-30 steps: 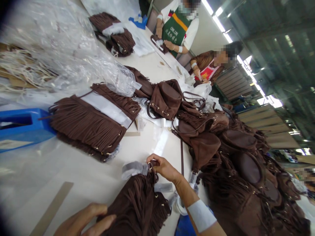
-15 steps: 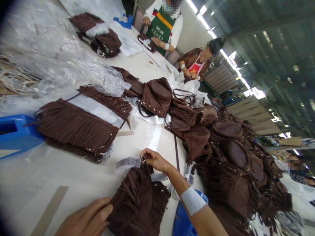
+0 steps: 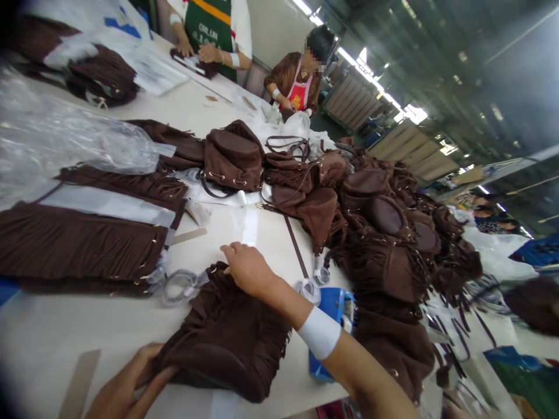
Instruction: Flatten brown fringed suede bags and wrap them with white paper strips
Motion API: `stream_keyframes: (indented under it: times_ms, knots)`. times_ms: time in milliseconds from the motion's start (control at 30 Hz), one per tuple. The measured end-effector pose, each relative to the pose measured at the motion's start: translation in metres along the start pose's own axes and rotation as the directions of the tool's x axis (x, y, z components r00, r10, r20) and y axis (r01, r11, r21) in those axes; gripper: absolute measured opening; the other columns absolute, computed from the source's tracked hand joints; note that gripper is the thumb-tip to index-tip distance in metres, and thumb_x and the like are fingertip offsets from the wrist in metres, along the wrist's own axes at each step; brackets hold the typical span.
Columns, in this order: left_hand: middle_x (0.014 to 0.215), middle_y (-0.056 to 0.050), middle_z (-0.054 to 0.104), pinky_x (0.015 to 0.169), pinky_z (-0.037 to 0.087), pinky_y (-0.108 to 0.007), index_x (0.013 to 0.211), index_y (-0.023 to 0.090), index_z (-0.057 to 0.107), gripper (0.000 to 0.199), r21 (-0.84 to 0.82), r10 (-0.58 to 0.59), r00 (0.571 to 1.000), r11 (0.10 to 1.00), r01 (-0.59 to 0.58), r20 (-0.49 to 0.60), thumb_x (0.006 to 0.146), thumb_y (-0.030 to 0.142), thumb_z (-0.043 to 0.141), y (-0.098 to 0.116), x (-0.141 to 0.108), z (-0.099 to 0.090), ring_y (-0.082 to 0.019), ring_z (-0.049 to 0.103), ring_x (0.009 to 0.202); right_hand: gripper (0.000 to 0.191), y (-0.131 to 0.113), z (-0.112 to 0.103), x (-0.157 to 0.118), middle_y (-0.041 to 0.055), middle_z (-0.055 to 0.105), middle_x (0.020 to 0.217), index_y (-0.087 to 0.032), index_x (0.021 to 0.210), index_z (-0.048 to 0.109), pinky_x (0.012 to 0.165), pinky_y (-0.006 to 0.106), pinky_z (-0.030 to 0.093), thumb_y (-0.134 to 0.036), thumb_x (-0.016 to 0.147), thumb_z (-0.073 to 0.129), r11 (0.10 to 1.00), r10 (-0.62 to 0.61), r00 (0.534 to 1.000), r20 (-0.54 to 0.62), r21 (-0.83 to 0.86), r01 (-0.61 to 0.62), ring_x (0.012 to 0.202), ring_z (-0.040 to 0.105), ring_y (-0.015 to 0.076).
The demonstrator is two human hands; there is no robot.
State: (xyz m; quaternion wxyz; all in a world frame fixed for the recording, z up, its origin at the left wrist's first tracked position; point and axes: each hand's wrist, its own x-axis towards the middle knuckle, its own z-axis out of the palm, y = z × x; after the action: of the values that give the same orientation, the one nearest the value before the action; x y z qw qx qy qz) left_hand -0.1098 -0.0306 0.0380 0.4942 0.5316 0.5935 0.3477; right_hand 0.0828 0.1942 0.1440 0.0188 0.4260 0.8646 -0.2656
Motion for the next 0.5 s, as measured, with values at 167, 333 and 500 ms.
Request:
stream_keyframes:
  times_ms: [167,333,500]
  knots:
    - [0.128,-0.002,0.068,0.094,0.054,-0.028,0.127,0.031,0.051,0.041,0.004,-0.027,0.993,1.0,0.026,0.113,0.091,0.051,0.054,0.005,0.004,-0.01,-0.022,0.066,0.115,0.051,-0.053,-0.012,-0.134,0.0036,0.066,0.108,-0.027,0.128,0.054,0.086,0.033,0.051,-0.054,0.086,0.067,0.987,0.151,0.972,-0.181,0.085,-0.138,0.099,0.063,0.0219]
    - [0.144,0.0,0.055,0.113,0.038,-0.033,0.137,0.035,0.051,0.051,0.162,0.059,0.977,0.982,-0.093,0.204,0.09,0.054,0.054,0.019,0.017,-0.019,-0.022,0.047,0.136,0.055,-0.06,0.056,-0.215,0.0067,0.059,0.123,-0.031,0.138,0.047,0.091,0.039,0.049,-0.039,0.088,0.069,0.963,0.265,0.917,-0.297,0.131,-0.235,0.109,0.058,0.0251]
    - [0.092,-0.002,0.066,0.086,0.049,-0.025,0.081,0.024,0.07,0.029,0.096,0.174,0.973,0.977,-0.19,0.151,0.089,0.049,0.057,0.061,0.038,-0.022,-0.019,0.062,0.093,0.031,-0.047,0.083,-0.215,0.0044,0.062,0.108,-0.026,0.12,0.059,0.085,0.034,0.048,-0.021,0.09,0.066,0.956,0.265,0.872,-0.412,0.227,-0.184,0.101,0.058,0.0219]
